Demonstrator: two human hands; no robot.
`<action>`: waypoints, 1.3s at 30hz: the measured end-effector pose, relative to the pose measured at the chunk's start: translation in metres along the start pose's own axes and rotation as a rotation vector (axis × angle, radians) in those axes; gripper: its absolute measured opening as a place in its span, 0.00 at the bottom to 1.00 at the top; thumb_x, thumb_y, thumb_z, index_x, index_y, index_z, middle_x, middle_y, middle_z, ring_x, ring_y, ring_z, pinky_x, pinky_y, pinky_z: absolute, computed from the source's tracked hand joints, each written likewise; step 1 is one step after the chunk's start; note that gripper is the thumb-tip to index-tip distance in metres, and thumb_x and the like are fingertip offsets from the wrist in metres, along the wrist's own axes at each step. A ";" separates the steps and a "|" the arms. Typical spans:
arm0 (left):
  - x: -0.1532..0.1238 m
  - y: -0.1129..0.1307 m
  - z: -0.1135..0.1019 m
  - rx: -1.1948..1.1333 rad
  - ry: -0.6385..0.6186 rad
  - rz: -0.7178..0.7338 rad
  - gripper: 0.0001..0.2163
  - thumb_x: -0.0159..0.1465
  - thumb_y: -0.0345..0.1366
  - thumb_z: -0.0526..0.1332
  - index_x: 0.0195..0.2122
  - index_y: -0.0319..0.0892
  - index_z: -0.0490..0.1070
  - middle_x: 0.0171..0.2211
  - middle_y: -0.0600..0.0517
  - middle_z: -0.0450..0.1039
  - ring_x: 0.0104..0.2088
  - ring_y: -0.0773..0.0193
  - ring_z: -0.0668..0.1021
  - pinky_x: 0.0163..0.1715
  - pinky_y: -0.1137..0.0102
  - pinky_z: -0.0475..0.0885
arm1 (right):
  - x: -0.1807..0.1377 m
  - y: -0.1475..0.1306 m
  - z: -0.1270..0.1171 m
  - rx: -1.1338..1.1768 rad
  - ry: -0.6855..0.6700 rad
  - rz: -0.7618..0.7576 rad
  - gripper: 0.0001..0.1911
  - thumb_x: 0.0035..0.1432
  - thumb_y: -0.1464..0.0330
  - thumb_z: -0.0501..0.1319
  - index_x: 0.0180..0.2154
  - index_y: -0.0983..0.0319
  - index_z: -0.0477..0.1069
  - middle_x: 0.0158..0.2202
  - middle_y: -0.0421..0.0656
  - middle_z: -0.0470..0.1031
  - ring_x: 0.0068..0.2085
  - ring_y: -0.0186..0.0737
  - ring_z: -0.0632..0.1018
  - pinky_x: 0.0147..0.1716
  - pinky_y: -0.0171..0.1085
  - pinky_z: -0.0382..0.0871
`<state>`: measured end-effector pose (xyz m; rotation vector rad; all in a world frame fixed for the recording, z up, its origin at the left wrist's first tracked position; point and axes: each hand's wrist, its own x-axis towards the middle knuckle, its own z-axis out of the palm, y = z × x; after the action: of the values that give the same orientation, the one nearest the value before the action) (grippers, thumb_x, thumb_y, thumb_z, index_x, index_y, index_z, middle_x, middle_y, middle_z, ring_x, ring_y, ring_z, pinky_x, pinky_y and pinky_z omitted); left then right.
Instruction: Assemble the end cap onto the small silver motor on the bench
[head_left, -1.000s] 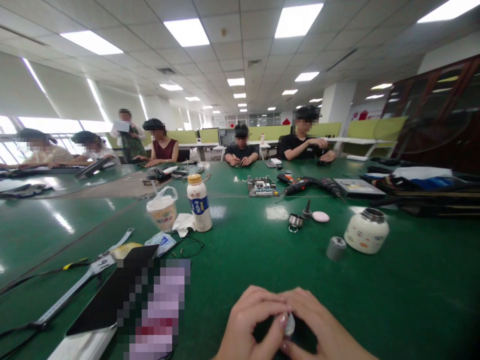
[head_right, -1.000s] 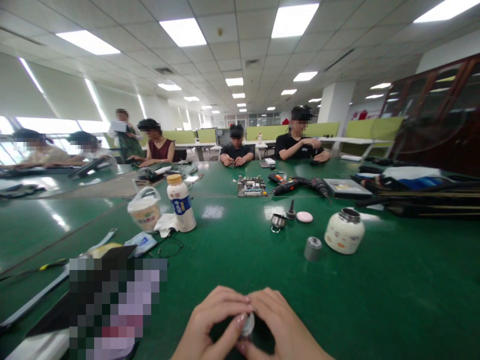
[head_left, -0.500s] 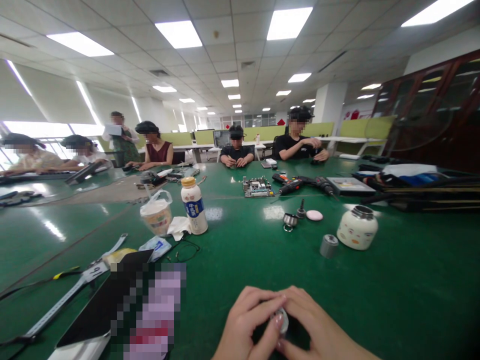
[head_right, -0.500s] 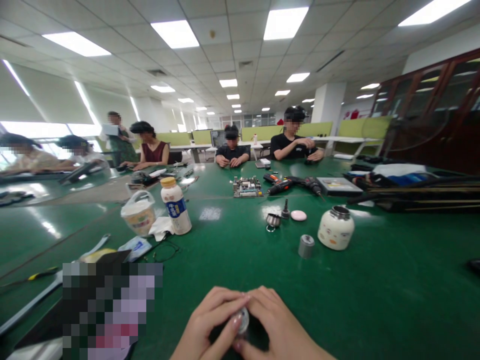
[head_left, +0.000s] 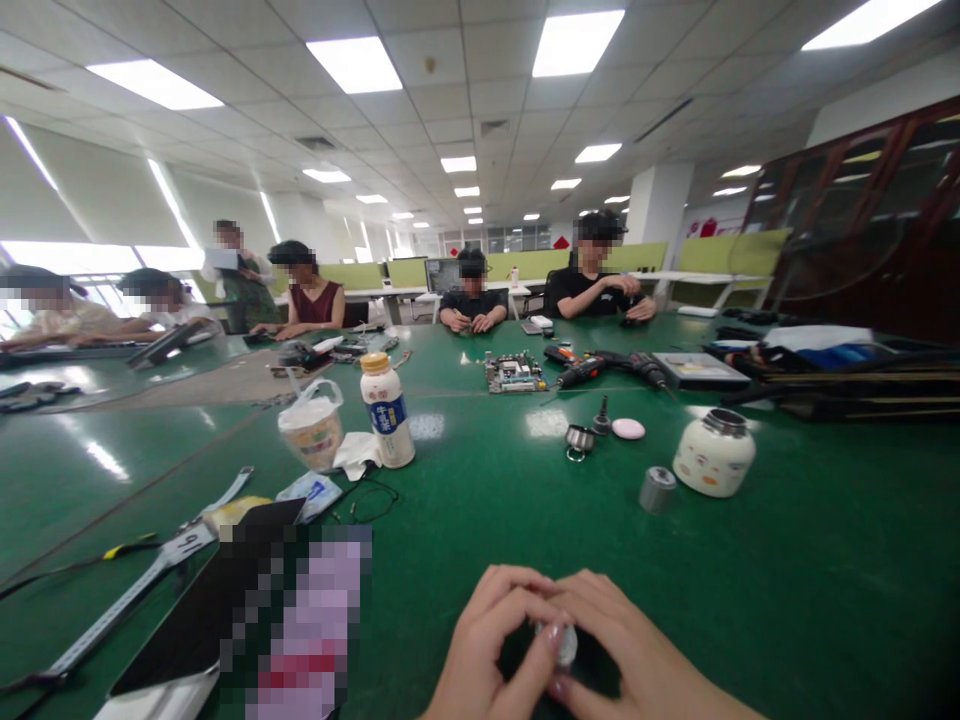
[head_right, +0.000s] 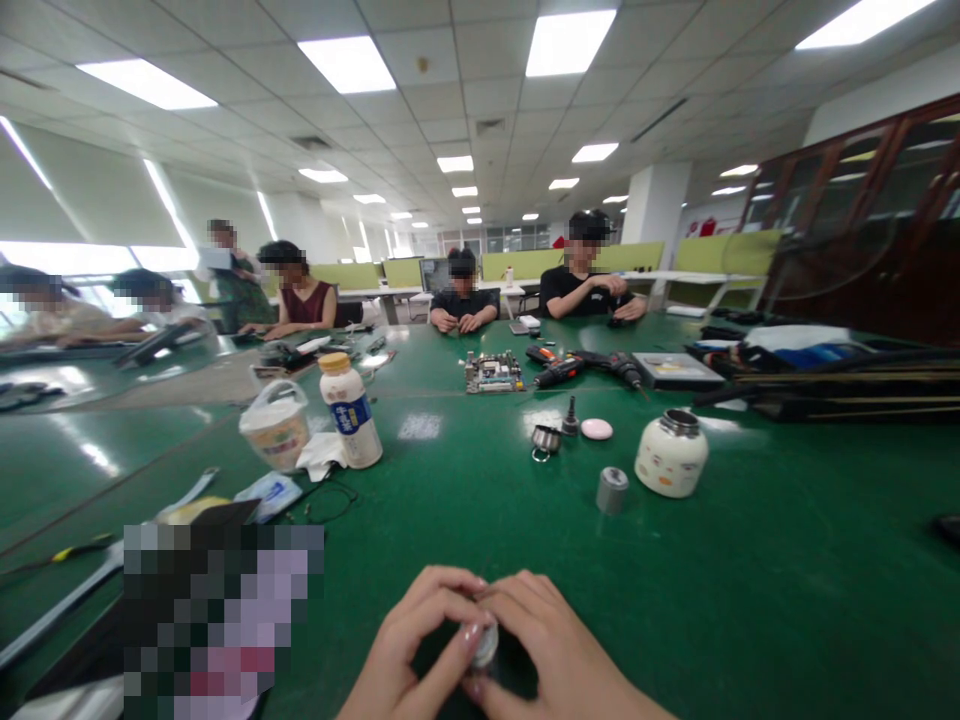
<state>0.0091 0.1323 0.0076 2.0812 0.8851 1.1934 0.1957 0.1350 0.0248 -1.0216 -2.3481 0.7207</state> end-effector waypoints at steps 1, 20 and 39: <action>0.000 0.000 0.000 0.002 -0.004 0.003 0.08 0.65 0.29 0.57 0.39 0.41 0.75 0.43 0.45 0.74 0.47 0.59 0.76 0.49 0.65 0.71 | 0.000 0.001 0.000 -0.001 -0.008 -0.001 0.15 0.55 0.70 0.63 0.46 0.61 0.71 0.47 0.47 0.75 0.48 0.47 0.74 0.50 0.45 0.65; -0.008 0.002 -0.012 0.369 -0.038 0.105 0.26 0.66 0.41 0.58 0.63 0.46 0.51 0.58 0.42 0.65 0.58 0.52 0.69 0.55 0.59 0.67 | -0.002 0.003 0.000 -0.050 -0.025 0.012 0.14 0.58 0.65 0.62 0.46 0.63 0.71 0.51 0.50 0.74 0.51 0.49 0.73 0.55 0.49 0.63; -0.055 -0.043 -0.147 1.116 0.086 -0.324 0.35 0.67 0.51 0.49 0.68 0.42 0.33 0.59 0.37 0.66 0.54 0.49 0.75 0.55 0.51 0.65 | -0.005 0.000 -0.004 -0.064 -0.051 0.100 0.21 0.60 0.56 0.60 0.52 0.59 0.71 0.55 0.49 0.72 0.56 0.53 0.71 0.61 0.57 0.56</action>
<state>-0.1536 0.1390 0.0117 2.4910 2.1842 0.6320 0.2009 0.1324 0.0270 -1.1688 -2.3916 0.7204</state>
